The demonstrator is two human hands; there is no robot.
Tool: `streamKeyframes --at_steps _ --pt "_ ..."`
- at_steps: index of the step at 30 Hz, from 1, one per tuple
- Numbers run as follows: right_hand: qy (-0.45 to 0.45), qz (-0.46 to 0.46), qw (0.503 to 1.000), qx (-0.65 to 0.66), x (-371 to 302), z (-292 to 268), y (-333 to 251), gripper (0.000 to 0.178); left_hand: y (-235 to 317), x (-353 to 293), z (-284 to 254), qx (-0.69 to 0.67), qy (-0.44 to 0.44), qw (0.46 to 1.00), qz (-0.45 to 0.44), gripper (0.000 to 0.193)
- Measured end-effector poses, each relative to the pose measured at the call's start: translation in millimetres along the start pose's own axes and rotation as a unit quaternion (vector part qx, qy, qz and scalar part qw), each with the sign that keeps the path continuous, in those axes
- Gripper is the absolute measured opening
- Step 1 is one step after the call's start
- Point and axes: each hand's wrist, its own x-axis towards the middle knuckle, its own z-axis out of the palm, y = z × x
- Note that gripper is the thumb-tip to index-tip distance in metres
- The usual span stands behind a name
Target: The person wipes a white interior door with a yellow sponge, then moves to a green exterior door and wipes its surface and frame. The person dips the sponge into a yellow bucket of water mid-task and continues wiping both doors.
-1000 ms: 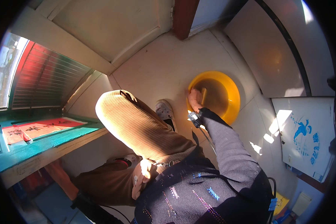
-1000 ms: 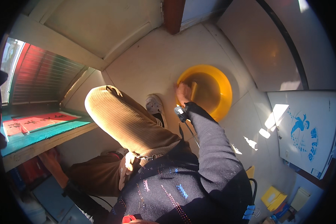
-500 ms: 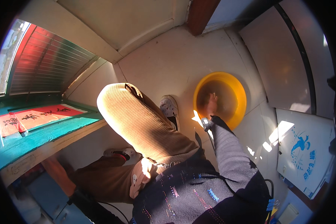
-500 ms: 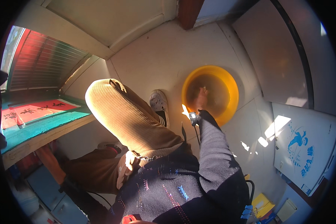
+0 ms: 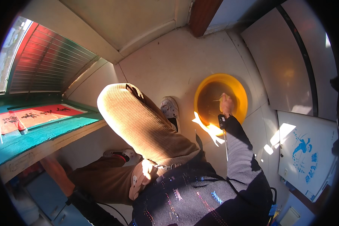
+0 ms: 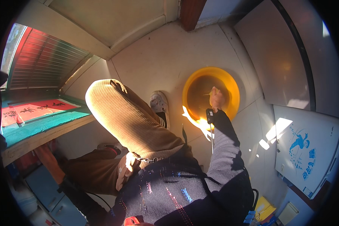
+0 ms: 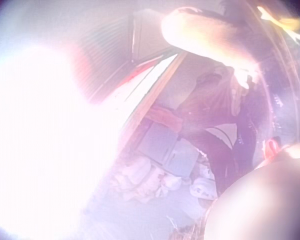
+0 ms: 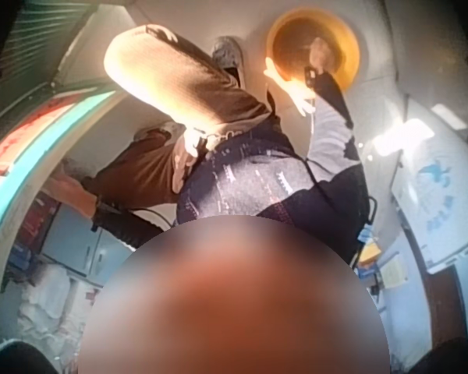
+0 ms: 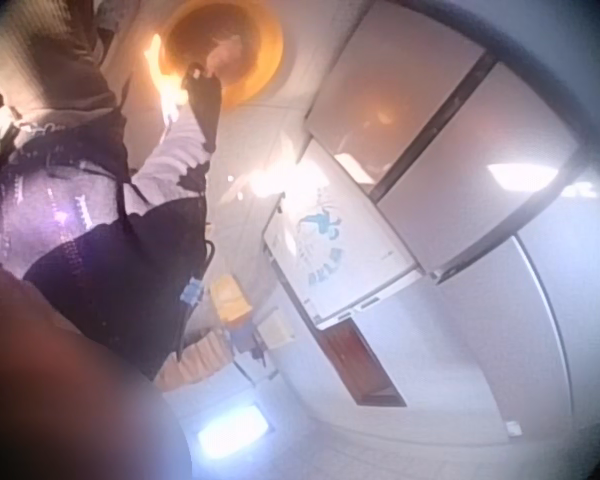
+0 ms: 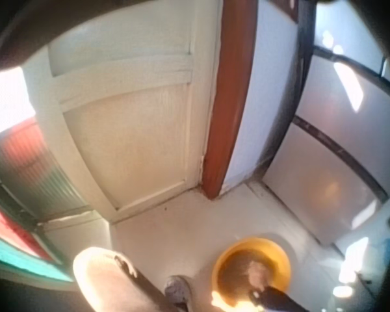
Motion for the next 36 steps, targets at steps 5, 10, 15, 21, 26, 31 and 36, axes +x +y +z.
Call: streamKeyframes --at_steps 5,10,15,21,26,31,36 --pt "-0.063 -0.126 0.989 -0.047 -1.4 -18.2 -9.1 0.062 -4.0 -0.4 -2.3 0.031 -0.019 0.999 0.021 0.047" --pt "-0.001 -0.019 1.0 -0.008 -22.3 -12.6 -25.1 0.078 -5.2 -4.4 -4.7 0.015 -0.013 1.0 -0.002 0.047" --pt "-0.08 0.002 0.984 -0.161 -60.0 8.1 -30.8 0.084 -6.5 -6.9 -8.6 0.005 -0.012 1.0 -0.016 0.046" --pt "-0.055 -0.017 0.997 -0.041 -31.6 42.7 -0.3 0.059 -10.6 -10.0 -11.9 -0.008 -0.013 1.0 -0.026 0.046" --pt "-0.043 0.061 0.949 0.307 11.9 72.5 52.5 0.046 -13.3 -13.4 -11.2 -0.021 -0.01 0.999 -0.036 0.045" --pt "-0.052 0.033 0.976 0.208 16.1 45.4 48.7 0.047 -15.7 -13.2 -9.1 0.0 -0.009 1.0 -0.019 0.045" --pt "-0.032 0.001 0.999 0.009 -26.5 5.6 -20.6 0.059 -14.9 -9.4 -2.0 -0.046 -0.012 0.998 -0.049 0.044"
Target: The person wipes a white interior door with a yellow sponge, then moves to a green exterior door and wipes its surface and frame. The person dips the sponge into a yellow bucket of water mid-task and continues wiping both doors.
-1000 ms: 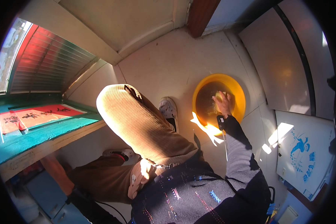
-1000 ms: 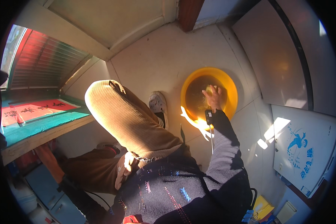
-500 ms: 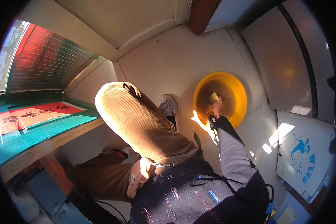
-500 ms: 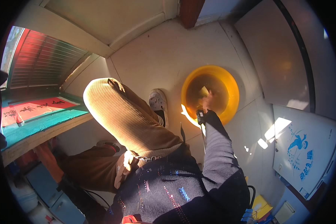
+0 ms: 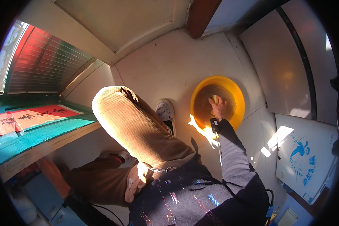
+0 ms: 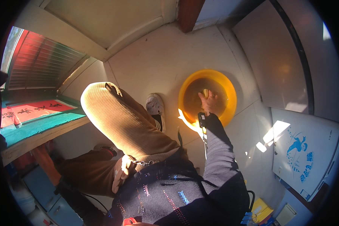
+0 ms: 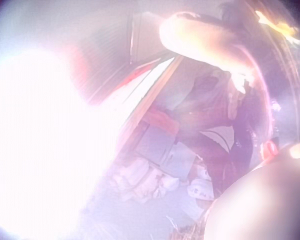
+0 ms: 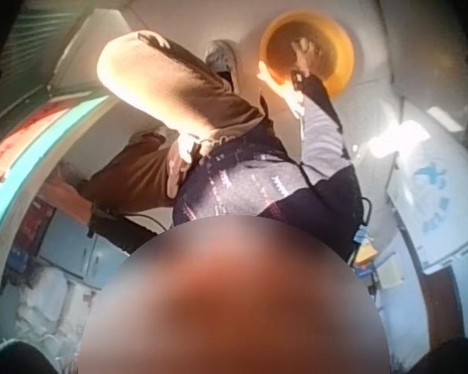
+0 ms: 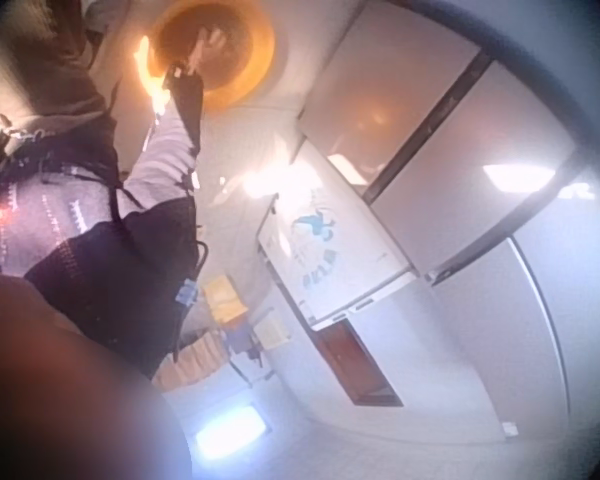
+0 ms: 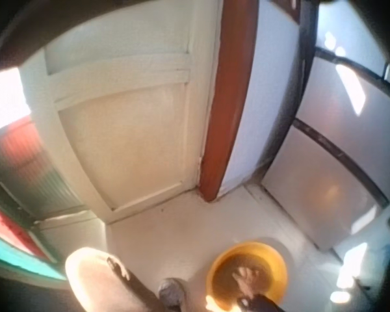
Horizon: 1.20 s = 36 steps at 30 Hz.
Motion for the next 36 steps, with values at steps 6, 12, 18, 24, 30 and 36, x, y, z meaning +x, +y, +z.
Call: streamKeyframes --at_steps 6,12,18,24,30,36 --pt "0.015 -0.086 0.994 -0.061 -40.3 24.1 -17.7 0.057 -5.0 1.1 8.3 -0.026 0.002 1.0 -0.012 0.044" --pt "0.041 -0.042 0.998 -0.032 -26.2 35.4 4.2 0.059 -29.4 14.5 3.5 -0.15 -0.007 0.988 -0.041 0.044" --pt "-0.054 0.145 0.874 0.46 1.5 22.3 32.9 0.048 -22.3 16.6 4.9 -0.143 0.001 0.989 -0.028 0.048" --pt "-0.106 0.198 0.731 0.644 10.5 12.0 47.8 0.031 -4.3 17.3 7.6 -0.395 0.041 0.89 -0.225 0.059" --pt "-0.033 0.262 0.797 0.543 7.8 -7.4 29.1 0.04 -20.4 17.3 6.6 -0.261 -0.007 0.96 -0.103 0.059" --pt "-0.001 0.225 0.833 0.506 16.0 -15.4 26.2 0.06 -15.0 14.1 9.3 -0.26 -0.002 0.963 -0.068 0.056"
